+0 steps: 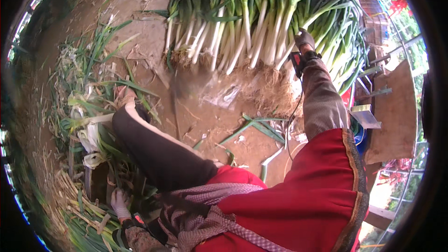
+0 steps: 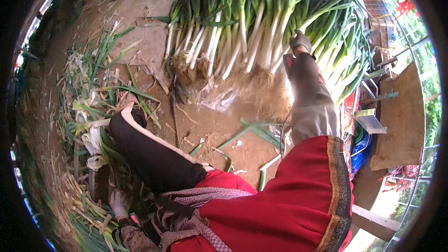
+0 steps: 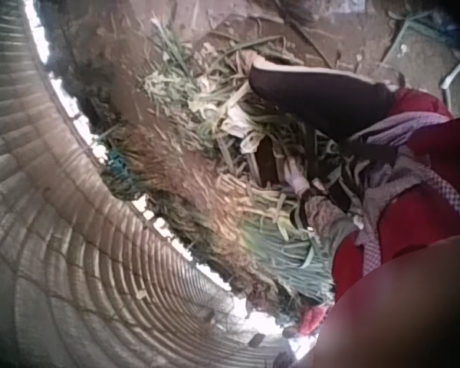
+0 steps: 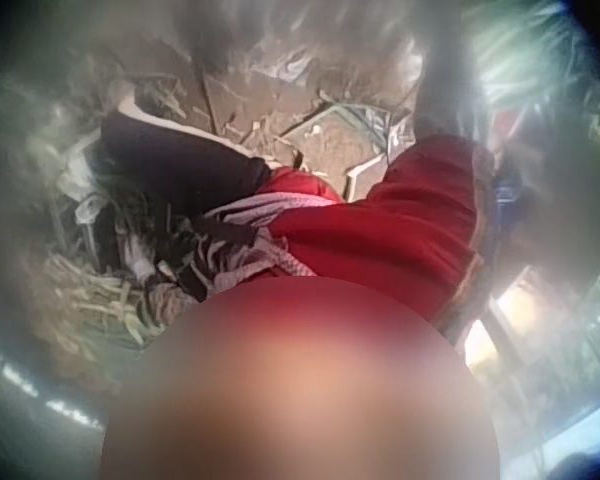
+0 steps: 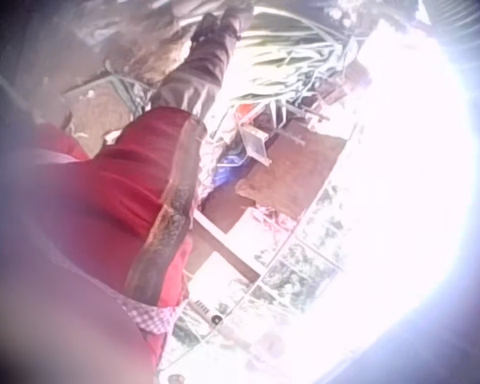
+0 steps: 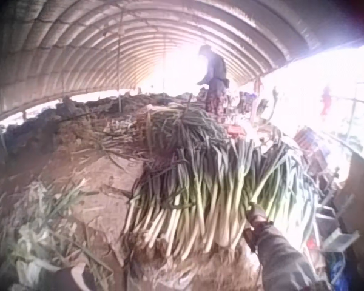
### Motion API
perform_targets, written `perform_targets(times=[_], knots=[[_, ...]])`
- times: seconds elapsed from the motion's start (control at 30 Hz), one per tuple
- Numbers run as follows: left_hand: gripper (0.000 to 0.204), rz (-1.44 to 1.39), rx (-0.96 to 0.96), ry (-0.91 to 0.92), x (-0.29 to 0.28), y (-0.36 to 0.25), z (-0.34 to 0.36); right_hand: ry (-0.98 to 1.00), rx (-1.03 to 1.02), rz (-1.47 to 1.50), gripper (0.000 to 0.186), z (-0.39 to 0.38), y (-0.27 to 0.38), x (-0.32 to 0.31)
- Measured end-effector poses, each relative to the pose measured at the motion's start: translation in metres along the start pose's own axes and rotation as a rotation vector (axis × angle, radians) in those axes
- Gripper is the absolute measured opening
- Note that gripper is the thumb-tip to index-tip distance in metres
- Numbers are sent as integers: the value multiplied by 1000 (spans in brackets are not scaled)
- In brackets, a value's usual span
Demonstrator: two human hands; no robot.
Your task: The person trims the outer leaves and roots of leeks using shears, then places the trimmed leeks aside. The person repeats this process for multiple leeks.
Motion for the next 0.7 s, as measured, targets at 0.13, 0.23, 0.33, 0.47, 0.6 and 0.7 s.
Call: perform_targets(times=[0.13,0.23,0.33,0.47,0.6,0.7], knots=[[41,-124,61,27,8,-2,-26,-100,-224,344,48,-17,10,12],[37,-69,184,42,13,-5,-35,-40,-516,268,44,-61,57,35],[37,122,224,-41,17,-5,-30,149,-602,209,44,-126,127,69],[35,264,348,-81,22,3,-19,393,-784,351,40,-209,240,97],[32,205,320,-55,27,14,-16,608,-1123,611,30,-271,379,102],[35,283,268,-40,32,18,-20,1209,-1069,1063,24,-319,483,107]])
Point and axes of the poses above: each hand's wrist, its own z-axis towards the middle knuckle, its own x-axis out of the palm, y = z × x, the point moved 1 cm from there along z, towards the middle knuckle, and after that the axes turned 2 degrees about -x, right-handed, at the moved point
